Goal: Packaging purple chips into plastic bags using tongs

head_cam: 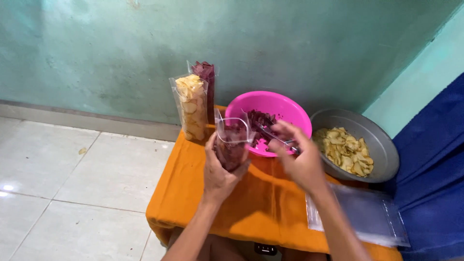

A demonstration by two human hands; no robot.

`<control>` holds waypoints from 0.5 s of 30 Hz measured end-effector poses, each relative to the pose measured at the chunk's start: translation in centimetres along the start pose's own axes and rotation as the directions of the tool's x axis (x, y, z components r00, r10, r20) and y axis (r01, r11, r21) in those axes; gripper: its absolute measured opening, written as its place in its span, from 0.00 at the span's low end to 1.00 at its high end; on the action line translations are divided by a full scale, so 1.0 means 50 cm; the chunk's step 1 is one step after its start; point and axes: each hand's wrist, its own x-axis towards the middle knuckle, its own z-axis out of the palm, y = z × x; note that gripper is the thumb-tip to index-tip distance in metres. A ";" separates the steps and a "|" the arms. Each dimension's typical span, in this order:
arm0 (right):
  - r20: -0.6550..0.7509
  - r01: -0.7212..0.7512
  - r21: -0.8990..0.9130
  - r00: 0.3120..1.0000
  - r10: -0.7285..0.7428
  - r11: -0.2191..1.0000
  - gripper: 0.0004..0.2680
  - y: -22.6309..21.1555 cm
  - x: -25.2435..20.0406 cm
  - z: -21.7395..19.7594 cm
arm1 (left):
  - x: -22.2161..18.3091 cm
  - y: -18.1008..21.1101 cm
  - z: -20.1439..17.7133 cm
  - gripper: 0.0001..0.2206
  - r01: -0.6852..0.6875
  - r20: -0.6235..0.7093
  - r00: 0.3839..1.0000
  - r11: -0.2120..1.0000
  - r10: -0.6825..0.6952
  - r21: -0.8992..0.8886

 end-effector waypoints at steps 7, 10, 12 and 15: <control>0.081 -0.125 0.172 0.990 0.112 0.977 0.32 0.008 -0.082 0.059 | -0.083 0.017 0.029 0.54 -0.067 0.283 0.956 0.997 0.075 -0.035; -0.050 -0.141 0.232 0.986 0.157 0.962 0.30 -0.036 -0.099 0.023 | -0.093 -0.007 0.007 0.42 -0.006 0.236 0.972 0.998 0.021 -0.060; -0.088 -0.080 0.266 0.990 0.107 0.961 0.30 -0.028 -0.094 0.013 | -0.090 -0.036 0.008 0.26 0.229 0.147 0.967 0.964 -0.209 -0.135; -0.113 -0.185 0.218 0.971 0.213 0.958 0.28 0.081 -0.126 0.053 | -0.088 -0.027 0.007 0.23 0.284 0.139 0.954 0.950 -0.266 -0.130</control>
